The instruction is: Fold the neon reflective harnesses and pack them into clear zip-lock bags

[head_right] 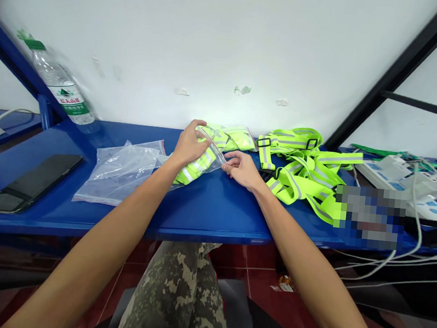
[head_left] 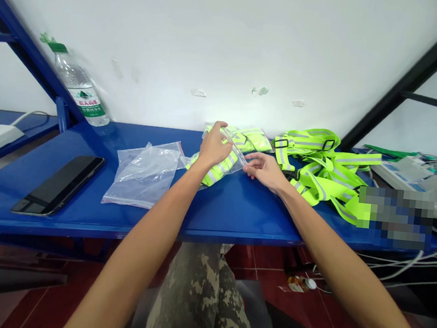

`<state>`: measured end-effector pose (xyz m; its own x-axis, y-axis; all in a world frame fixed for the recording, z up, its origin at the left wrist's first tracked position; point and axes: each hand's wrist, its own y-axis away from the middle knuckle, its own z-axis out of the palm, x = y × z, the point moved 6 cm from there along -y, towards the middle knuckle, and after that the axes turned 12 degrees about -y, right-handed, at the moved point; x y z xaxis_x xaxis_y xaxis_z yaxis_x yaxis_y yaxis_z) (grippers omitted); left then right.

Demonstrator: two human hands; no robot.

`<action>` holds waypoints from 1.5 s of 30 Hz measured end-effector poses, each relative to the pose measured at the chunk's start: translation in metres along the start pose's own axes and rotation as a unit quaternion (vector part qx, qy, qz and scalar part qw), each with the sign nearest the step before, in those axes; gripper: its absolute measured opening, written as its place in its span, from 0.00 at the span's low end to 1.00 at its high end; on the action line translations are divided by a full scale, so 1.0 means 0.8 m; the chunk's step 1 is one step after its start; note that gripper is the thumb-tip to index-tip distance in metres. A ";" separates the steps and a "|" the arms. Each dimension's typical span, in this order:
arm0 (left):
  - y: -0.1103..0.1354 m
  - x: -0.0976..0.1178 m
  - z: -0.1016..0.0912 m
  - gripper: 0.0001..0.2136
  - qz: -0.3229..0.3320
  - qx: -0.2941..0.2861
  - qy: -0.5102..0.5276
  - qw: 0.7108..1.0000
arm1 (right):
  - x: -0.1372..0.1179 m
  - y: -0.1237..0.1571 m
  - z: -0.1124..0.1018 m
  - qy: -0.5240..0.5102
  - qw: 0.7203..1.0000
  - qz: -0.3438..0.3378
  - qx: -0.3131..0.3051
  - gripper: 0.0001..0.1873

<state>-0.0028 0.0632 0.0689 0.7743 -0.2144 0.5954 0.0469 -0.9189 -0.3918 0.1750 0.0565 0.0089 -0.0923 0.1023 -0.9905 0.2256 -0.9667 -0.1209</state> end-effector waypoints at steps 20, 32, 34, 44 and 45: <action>-0.001 -0.001 0.000 0.25 -0.008 0.008 0.068 0.998 | -0.002 0.001 0.008 0.050 0.998 -0.035 -0.016 0.27; 0.005 0.011 0.004 0.27 0.014 -0.026 0.068 0.997 | 0.003 0.000 0.010 0.025 0.999 -0.036 -0.009 0.28; 0.007 0.015 0.004 0.28 0.023 -0.030 0.072 0.997 | 0.003 0.000 0.011 0.015 0.999 -0.037 -0.011 0.28; 0.012 0.025 0.003 0.26 0.044 -0.025 0.083 0.995 | -0.001 0.000 0.014 0.012 0.998 -0.066 -0.014 0.32; 0.013 0.025 0.003 0.26 0.045 -0.026 0.079 0.995 | -0.001 0.000 0.015 0.018 0.997 -0.069 -0.017 0.33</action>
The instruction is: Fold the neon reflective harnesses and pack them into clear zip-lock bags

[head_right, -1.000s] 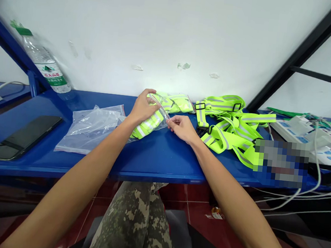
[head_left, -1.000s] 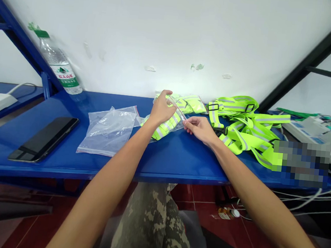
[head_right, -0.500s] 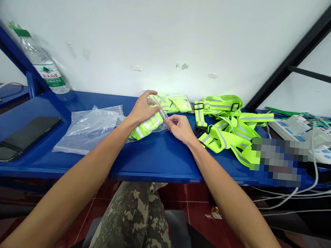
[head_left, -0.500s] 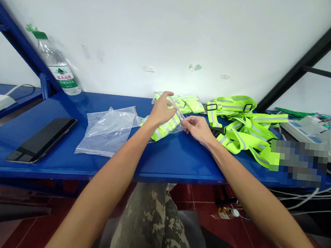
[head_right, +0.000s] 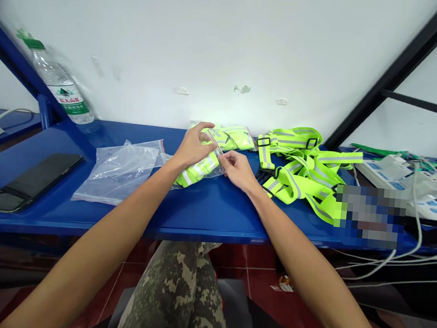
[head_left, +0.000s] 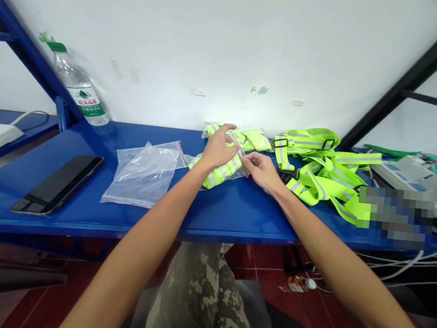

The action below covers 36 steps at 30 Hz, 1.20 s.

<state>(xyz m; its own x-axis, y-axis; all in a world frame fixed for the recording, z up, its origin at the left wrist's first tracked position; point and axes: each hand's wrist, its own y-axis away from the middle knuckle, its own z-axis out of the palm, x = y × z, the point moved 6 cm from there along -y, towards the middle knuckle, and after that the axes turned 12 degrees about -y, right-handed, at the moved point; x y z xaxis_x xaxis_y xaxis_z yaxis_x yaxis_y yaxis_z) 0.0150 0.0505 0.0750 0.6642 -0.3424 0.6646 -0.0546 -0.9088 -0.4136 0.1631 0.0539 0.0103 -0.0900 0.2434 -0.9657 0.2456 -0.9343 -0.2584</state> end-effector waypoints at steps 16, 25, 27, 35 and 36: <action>-0.001 0.002 0.004 0.23 0.025 0.002 -0.013 1.000 | -0.011 0.006 0.004 0.118 0.992 -0.036 0.015 0.26; 0.003 0.008 0.015 0.25 0.060 -0.024 -0.052 0.997 | -0.007 0.003 0.008 0.058 0.998 -0.037 -0.006 0.25; 0.005 0.011 0.017 0.25 0.069 -0.029 -0.059 0.995 | -0.008 0.002 0.006 0.080 0.996 -0.044 0.000 0.26; 0.005 0.011 0.011 0.21 0.023 -0.029 -0.015 0.999 | -0.016 0.008 0.008 0.090 0.995 -0.043 0.006 0.31; 0.003 0.010 0.011 0.20 0.022 -0.022 -0.017 0.999 | -0.017 0.008 0.009 0.108 0.993 -0.044 0.006 0.32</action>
<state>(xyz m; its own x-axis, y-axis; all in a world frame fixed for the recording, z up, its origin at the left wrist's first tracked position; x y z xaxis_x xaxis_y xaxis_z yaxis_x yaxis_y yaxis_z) 0.0264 0.0474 0.0739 0.6860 -0.3736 0.6243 -0.1165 -0.9034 -0.4126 0.1593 0.0427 0.0219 0.0985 0.3735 -0.9224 0.2343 -0.9095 -0.3433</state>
